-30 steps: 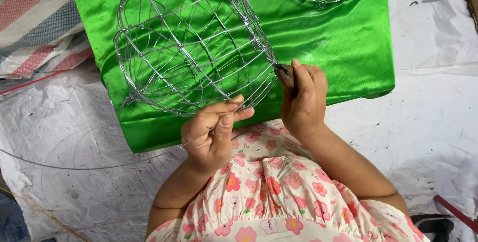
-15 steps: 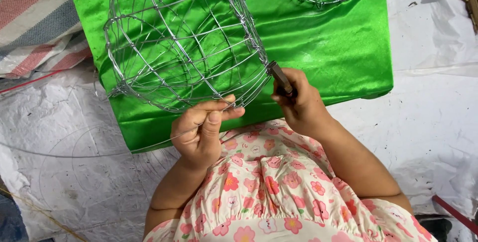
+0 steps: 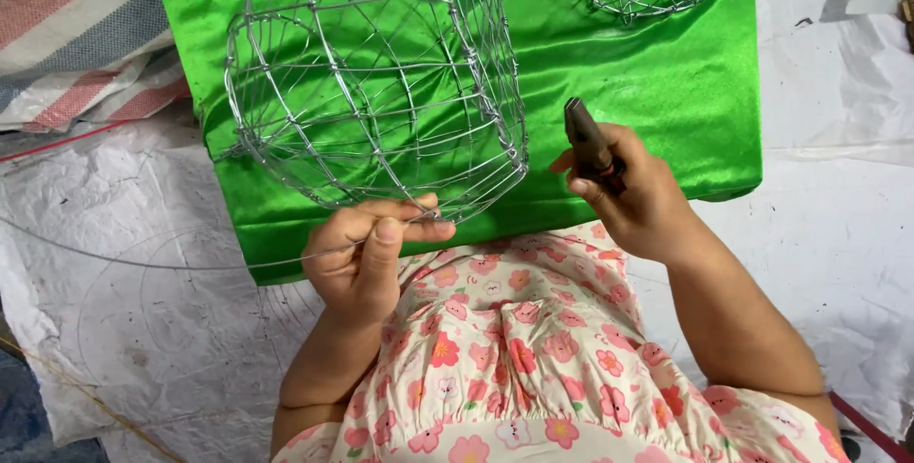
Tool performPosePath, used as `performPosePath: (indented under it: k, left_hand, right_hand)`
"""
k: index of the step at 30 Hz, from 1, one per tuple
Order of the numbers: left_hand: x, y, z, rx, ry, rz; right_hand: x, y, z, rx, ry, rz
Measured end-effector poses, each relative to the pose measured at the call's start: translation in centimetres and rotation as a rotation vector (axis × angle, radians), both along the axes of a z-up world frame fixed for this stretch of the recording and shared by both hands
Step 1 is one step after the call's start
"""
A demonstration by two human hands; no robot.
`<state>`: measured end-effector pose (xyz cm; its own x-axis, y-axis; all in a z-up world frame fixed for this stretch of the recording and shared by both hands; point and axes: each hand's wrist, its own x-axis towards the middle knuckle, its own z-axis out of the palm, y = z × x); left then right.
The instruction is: Constructing a wire basket by bending, twisting, and cutting metal wire using pliers.
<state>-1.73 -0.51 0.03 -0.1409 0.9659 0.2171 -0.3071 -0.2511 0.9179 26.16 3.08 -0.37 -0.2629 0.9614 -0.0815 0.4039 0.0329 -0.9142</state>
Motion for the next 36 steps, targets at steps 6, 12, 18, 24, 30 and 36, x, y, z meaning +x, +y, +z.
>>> performPosePath:
  k: [6,12,18,24,30,36]
  left_hand:
    - [-0.5,0.3,-0.4,0.010,-0.069,0.005]
    - [-0.9,0.7,-0.6,0.007,-0.041,-0.033]
    - [-1.5,0.3,0.2,-0.008,0.058,-0.153]
    - [-1.7,0.4,0.2,-0.006,0.057,-0.151]
    - [-1.9,0.3,0.3,-0.019,0.029,-0.157]
    - [-1.9,0.2,0.1,-0.008,-0.009,-0.167]
  right_hand:
    - [-0.5,-0.3,4.6,0.071,-0.388,0.040]
    - [-1.0,0.4,6.4,0.075,-0.599,0.216]
    - [-1.7,1.9,7.7,0.284,-0.657,0.376]
    - [-1.5,2.7,7.8,0.305,-0.728,0.442]
    - [-1.4,3.1,8.0,0.277,-0.709,0.467]
    - [-1.5,3.1,8.6,0.260,-0.740,0.469]
